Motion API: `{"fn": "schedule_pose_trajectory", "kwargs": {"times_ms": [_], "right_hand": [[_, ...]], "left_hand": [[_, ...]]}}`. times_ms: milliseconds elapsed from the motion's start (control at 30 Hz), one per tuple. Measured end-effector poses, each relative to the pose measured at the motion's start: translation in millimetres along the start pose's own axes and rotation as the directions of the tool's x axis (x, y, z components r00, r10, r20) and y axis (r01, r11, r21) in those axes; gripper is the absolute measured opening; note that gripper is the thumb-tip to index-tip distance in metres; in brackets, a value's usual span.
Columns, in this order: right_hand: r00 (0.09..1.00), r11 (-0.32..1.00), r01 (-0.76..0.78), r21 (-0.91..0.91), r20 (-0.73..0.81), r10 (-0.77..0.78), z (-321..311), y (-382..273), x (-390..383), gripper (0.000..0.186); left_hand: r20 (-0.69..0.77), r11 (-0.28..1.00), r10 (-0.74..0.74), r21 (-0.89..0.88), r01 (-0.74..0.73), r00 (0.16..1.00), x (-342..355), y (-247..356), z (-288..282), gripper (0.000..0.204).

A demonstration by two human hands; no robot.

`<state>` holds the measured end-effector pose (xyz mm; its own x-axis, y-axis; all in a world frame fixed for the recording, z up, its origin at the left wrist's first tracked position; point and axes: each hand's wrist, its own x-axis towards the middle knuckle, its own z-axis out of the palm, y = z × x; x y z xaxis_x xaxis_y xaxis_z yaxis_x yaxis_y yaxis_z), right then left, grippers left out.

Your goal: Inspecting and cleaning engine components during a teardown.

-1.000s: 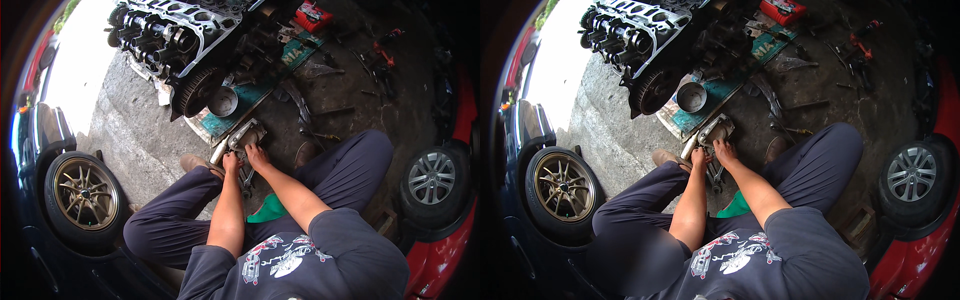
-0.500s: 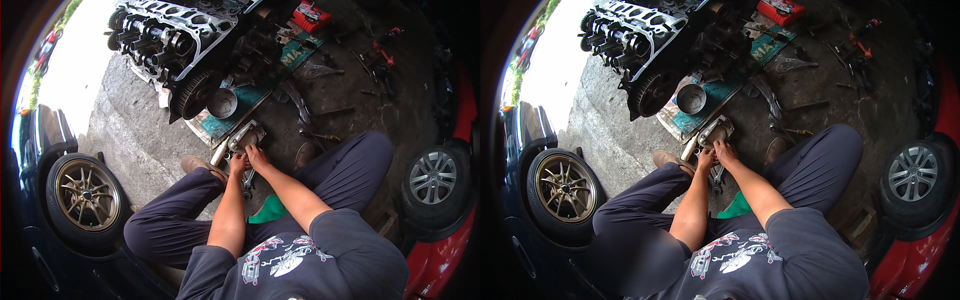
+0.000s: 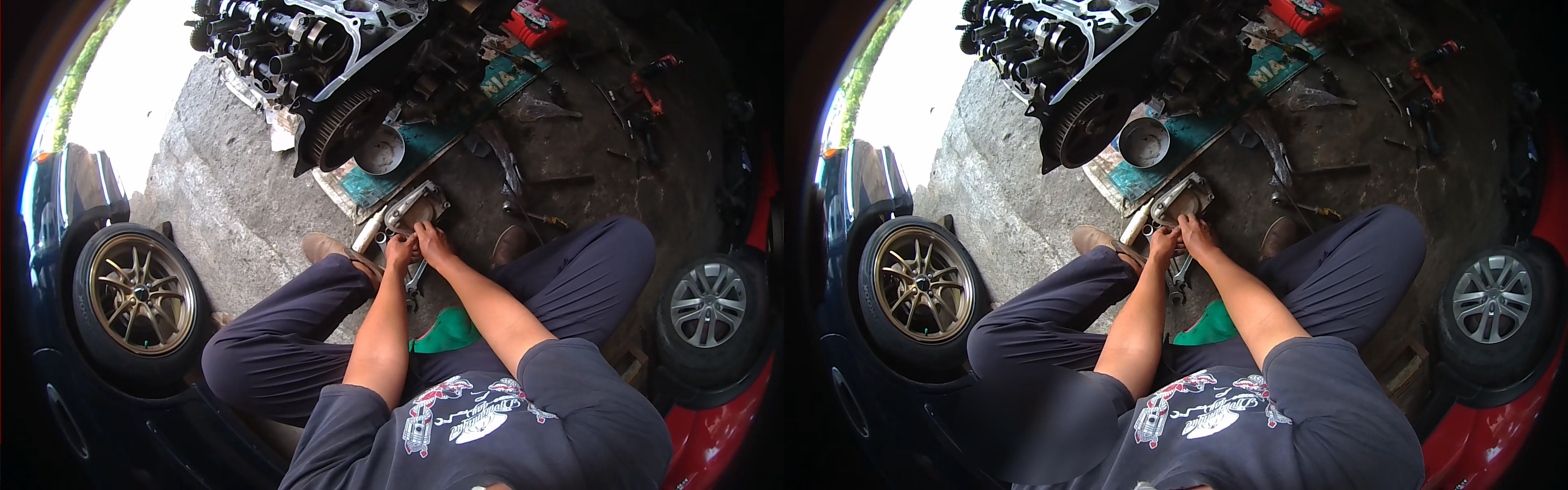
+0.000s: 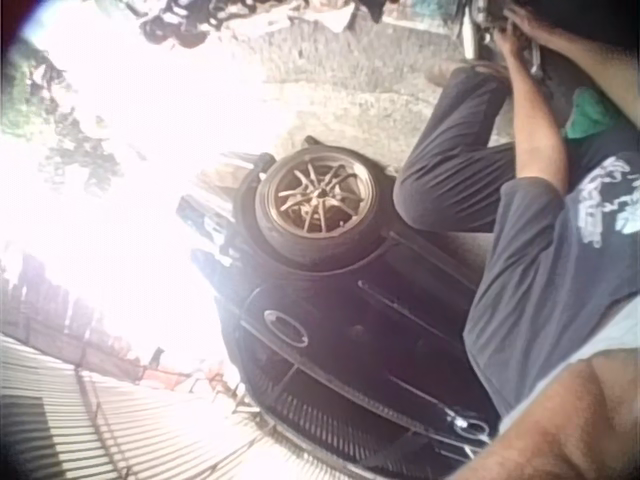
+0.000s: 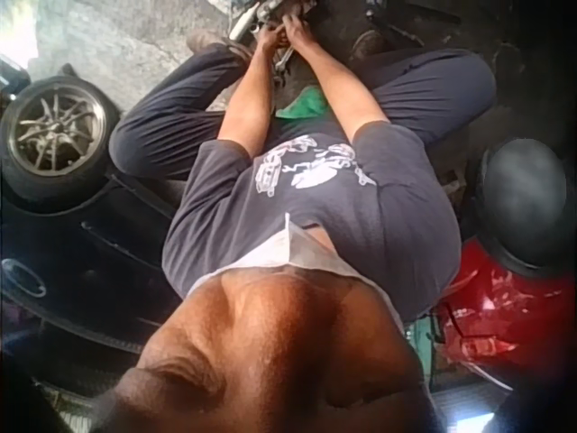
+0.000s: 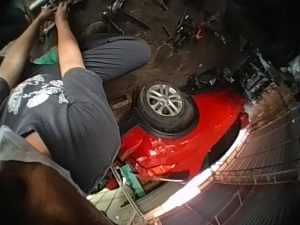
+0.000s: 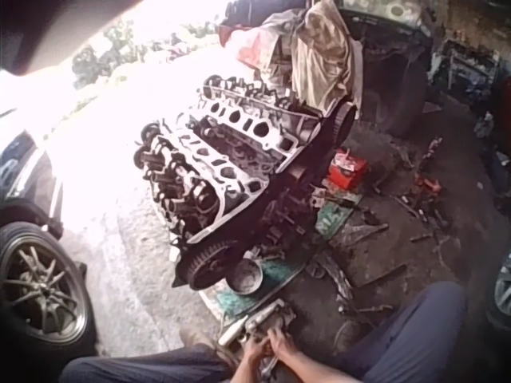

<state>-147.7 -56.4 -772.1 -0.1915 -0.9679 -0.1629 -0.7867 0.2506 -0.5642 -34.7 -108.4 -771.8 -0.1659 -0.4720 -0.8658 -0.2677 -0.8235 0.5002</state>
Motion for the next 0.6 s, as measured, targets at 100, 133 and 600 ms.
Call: {"fn": "schedule_pose_trajectory", "kwargs": {"times_ms": [100,133,600], "right_hand": [[0.996,0.999,0.021,0.045,-0.083,-0.017,-5,-3,-8,0.018],[0.994,0.994,-0.070,0.089,-0.077,0.077,-7,-2,-12,0.016],[0.936,0.677,-0.252,0.691,-0.004,0.352,-31,103,86,0.028]], "left_hand": [[-0.059,0.997,0.065,0.047,-0.062,0.996,3,-3,0,0.033],[-0.097,0.998,0.045,0.041,-0.041,0.994,3,-5,1,0.034],[-0.070,0.989,0.084,-0.112,-0.092,0.994,8,-19,5,0.055]]}}
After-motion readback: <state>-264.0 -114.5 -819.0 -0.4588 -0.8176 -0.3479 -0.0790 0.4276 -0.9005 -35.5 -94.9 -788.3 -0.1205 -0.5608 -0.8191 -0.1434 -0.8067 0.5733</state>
